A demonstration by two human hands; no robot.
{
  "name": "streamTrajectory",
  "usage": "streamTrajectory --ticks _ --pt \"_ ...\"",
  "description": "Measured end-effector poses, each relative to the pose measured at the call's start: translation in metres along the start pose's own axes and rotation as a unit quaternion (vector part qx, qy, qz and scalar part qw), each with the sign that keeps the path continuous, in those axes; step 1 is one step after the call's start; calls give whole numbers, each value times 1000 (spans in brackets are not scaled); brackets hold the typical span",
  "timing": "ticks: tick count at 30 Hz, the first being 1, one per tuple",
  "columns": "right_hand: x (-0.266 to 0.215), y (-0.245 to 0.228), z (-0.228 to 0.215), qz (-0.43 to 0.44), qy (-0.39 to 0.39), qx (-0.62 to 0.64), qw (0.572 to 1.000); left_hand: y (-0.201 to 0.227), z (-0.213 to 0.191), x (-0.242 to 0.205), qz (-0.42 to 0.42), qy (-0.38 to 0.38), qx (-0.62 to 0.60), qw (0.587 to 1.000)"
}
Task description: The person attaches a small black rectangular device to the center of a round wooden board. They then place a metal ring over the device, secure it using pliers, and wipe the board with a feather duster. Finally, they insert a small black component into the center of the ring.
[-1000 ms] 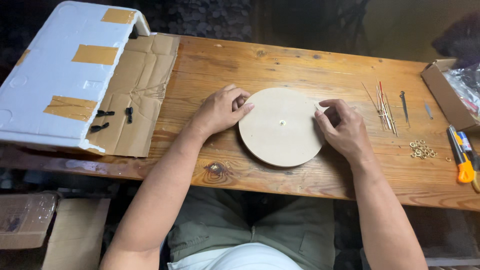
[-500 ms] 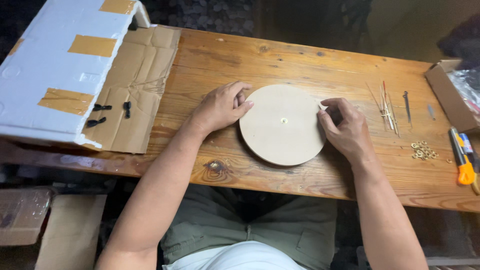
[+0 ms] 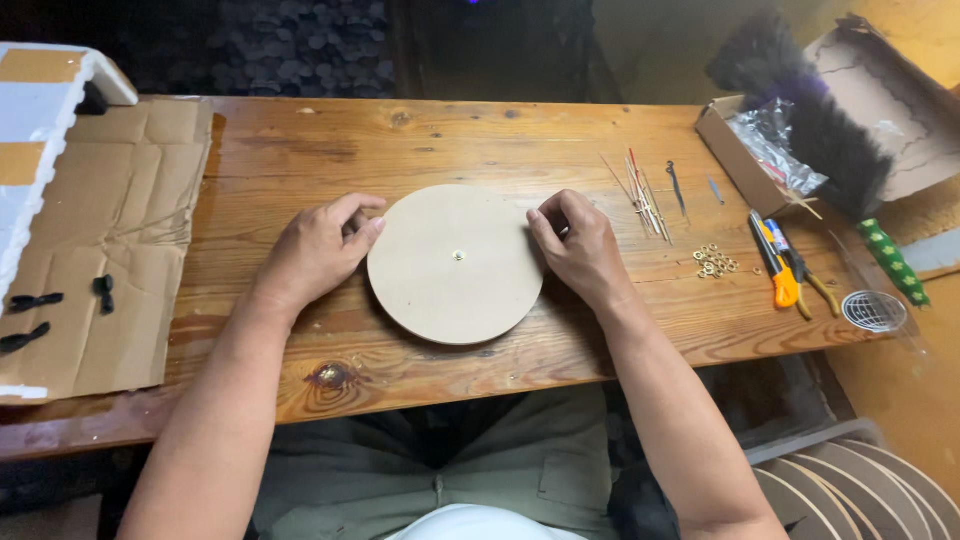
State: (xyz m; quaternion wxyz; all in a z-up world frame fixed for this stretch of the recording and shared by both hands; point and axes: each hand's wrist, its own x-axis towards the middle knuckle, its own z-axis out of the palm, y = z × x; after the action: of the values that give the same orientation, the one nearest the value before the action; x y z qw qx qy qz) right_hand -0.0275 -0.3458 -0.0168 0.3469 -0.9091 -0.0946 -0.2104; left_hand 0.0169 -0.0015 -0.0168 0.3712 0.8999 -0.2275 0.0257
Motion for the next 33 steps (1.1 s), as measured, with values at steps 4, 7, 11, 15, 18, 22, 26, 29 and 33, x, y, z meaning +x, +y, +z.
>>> streamTrajectory --ticks 4,7,11,15,18,22,26,29,33 --pt "2 16 3 47 28 8 998 6 -2 -2 -12 11 -11 1000" --pt "6 11 -11 58 46 7 997 3 0 0 -12 17 -15 1000" --pt "18 22 -50 102 65 -26 992 1 1 0 -16 18 -17 1000" --pt "30 96 -111 93 59 -189 976 1 1 0 -25 16 -22 999" --pt "32 176 -150 211 -2 -391 896 3 1 0 -31 23 -27 999" --pt "22 200 -173 322 -24 -394 860 7 -1 -1 -35 17 -35 999" --pt "22 187 -170 350 -34 -349 869 8 -1 -1 -36 20 -33 999" --pt "23 189 -164 341 -21 -349 872 10 -2 -2 -37 19 -33 999" --pt "25 205 -163 322 -29 -350 879 8 0 -1 -40 25 -43 998"
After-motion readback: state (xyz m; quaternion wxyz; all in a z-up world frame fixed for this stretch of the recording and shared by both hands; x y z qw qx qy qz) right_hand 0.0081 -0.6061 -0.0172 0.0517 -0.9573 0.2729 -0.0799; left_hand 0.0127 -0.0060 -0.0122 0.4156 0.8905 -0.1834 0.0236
